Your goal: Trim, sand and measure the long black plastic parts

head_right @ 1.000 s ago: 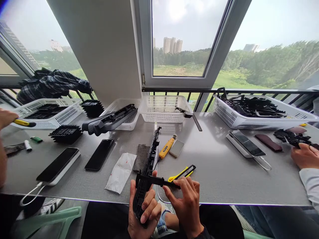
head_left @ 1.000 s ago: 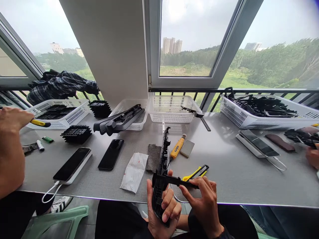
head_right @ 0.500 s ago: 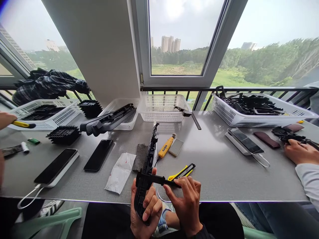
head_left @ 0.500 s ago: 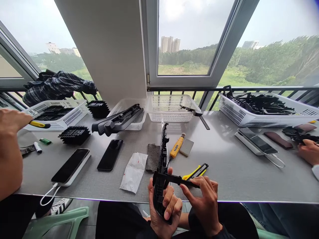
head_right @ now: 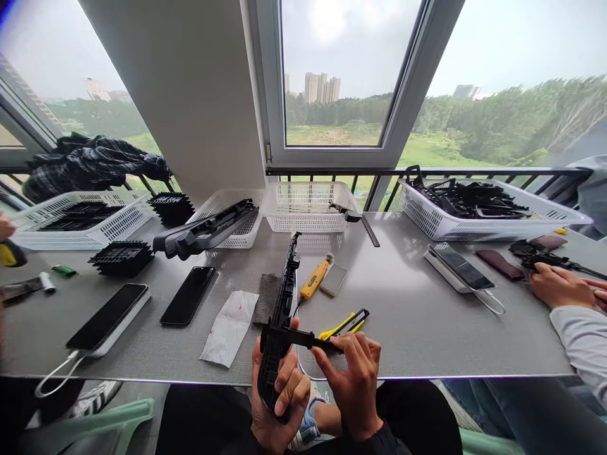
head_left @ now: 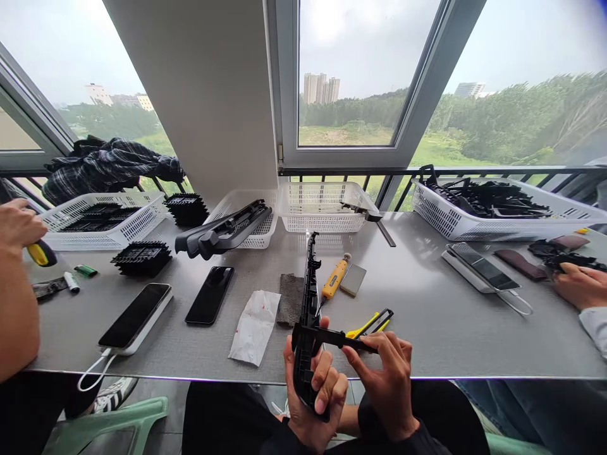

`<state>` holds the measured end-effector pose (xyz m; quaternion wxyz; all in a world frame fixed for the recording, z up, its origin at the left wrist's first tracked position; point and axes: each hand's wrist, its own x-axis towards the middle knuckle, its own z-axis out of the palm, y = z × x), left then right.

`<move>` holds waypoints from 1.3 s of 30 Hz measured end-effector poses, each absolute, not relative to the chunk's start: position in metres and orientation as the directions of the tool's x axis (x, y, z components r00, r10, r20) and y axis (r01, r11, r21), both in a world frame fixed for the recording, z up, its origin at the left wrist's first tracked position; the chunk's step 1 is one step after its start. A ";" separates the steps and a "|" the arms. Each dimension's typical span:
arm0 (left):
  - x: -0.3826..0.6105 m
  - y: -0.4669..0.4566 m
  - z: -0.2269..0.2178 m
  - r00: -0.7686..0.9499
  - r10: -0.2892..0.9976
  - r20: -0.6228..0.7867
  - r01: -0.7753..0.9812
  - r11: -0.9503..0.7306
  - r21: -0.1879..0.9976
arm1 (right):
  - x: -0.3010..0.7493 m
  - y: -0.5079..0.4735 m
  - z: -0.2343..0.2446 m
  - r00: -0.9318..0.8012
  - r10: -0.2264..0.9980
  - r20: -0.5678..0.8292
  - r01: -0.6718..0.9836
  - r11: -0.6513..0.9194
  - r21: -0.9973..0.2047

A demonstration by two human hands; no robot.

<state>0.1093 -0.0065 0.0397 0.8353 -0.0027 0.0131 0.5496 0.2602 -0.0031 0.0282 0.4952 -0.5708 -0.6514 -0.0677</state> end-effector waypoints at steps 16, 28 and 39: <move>0.112 -0.009 0.039 0.415 0.905 0.095 -0.909 0.411 0.062 | 0.258 -0.007 0.038 0.089 0.684 0.724 0.797 0.387 -0.464; 0.109 -0.010 0.052 0.390 0.913 0.121 -0.920 0.391 0.016 | 0.250 -0.020 0.044 0.092 0.739 0.667 0.733 0.403 -0.548; 0.109 -0.021 0.059 0.537 0.748 0.390 -0.836 0.534 0.127 | 0.278 -0.024 0.081 0.254 0.688 0.680 0.677 0.375 -0.633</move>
